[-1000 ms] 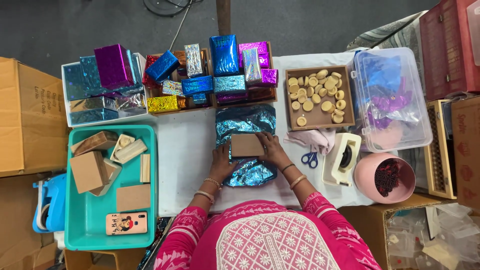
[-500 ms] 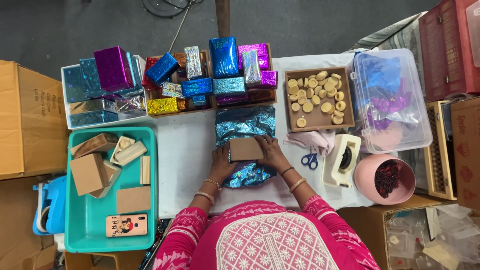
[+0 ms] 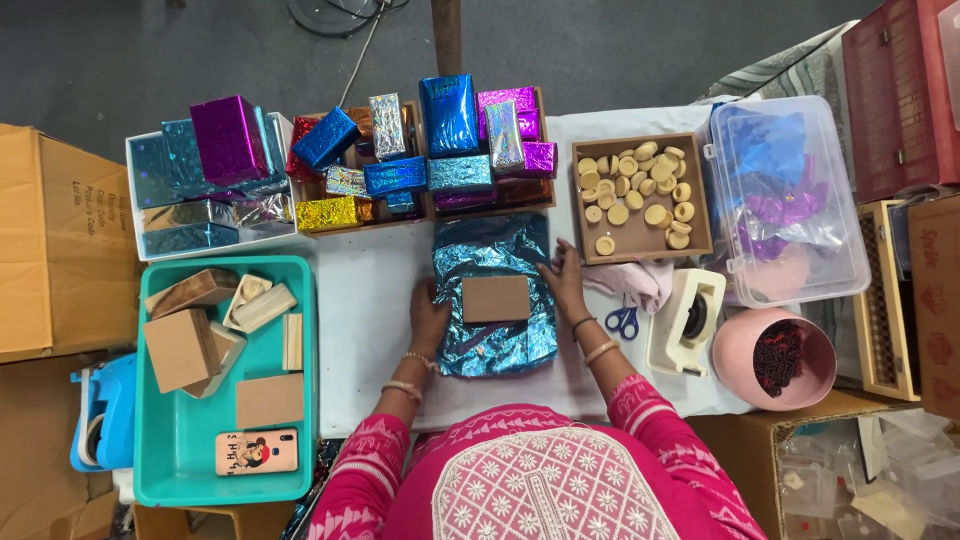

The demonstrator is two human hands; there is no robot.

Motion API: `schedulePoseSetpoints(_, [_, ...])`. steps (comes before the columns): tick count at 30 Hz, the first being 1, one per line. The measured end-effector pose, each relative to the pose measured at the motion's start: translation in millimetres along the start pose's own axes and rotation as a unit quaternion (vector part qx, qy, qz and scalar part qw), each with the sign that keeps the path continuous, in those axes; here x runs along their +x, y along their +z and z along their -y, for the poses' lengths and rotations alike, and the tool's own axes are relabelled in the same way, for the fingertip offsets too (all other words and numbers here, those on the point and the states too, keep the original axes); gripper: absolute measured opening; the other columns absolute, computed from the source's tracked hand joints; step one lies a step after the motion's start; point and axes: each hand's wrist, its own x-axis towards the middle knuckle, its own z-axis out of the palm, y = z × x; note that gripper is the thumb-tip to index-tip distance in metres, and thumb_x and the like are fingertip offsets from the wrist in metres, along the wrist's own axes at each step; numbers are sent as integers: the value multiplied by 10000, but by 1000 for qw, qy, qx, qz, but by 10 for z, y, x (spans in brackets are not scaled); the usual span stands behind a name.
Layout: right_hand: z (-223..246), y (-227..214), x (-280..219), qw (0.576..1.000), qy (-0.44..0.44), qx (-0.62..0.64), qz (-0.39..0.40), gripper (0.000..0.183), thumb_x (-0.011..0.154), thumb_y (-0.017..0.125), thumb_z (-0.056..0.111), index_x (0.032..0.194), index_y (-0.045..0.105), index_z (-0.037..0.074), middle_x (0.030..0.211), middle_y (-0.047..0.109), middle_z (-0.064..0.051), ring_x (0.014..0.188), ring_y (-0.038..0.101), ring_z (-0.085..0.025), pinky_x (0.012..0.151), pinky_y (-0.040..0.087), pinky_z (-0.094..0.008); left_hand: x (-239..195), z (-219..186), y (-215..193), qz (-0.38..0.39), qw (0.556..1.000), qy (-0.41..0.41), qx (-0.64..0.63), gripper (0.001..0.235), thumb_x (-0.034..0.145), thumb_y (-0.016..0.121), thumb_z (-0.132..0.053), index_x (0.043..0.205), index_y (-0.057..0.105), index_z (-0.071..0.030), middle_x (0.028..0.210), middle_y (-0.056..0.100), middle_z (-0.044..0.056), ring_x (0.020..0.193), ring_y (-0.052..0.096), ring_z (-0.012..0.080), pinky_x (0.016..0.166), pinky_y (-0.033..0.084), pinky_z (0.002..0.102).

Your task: The person wraps a small cardboard box with shiny blue wrapping paper, folds the edges, and secures the package with tape. They then select a red ribbon from a container and tie it around the wrapped box to complete the gift.

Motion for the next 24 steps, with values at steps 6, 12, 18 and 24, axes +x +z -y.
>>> schedulePoseSetpoints(6, [-106, 76, 200, 987, 103, 110, 50, 742, 813, 827, 155, 1433, 428, 71, 920, 547, -26, 816, 537, -110, 737, 497, -244, 412, 70, 191, 4, 994, 15, -106, 877, 716, 853, -72, 1454, 382, -24, 1304, 513, 179, 1223, 558, 306, 870, 586, 352])
schedulePoseSetpoints(12, [-99, -20, 161, 975, 82, 171, 115, 176, 958, 741, 124, 985, 678, -38, 940, 555, -49, 855, 536, -124, 784, 449, -258, 625, -30, 90, -10, 998, -44, -43, 996, 701, 907, -122, 1525, 348, -78, 1086, 627, 120, 974, 629, 255, 819, 547, 350])
schedulePoseSetpoints(18, [511, -442, -195, 957, 41, 225, 179, 156, 943, 592, 14, 1055, 698, -3, 1151, 646, -38, 1037, 639, -125, 945, 512, -257, 538, 337, -21, 43, 983, -93, -154, 433, 849, 815, -43, 1271, 716, -58, 924, 667, 50, 798, 590, 130, 706, 516, 269])
schedulePoseSetpoints(24, [475, -503, -370, 964, 43, 191, 180, 241, 951, 555, -17, 1126, 720, -13, 1150, 626, -55, 1029, 624, -142, 945, 510, -271, 361, -263, -330, 94, 940, -167, -284, 445, 845, 696, 30, 1265, 576, -56, 1038, 659, 0, 825, 614, 124, 628, 543, 275])
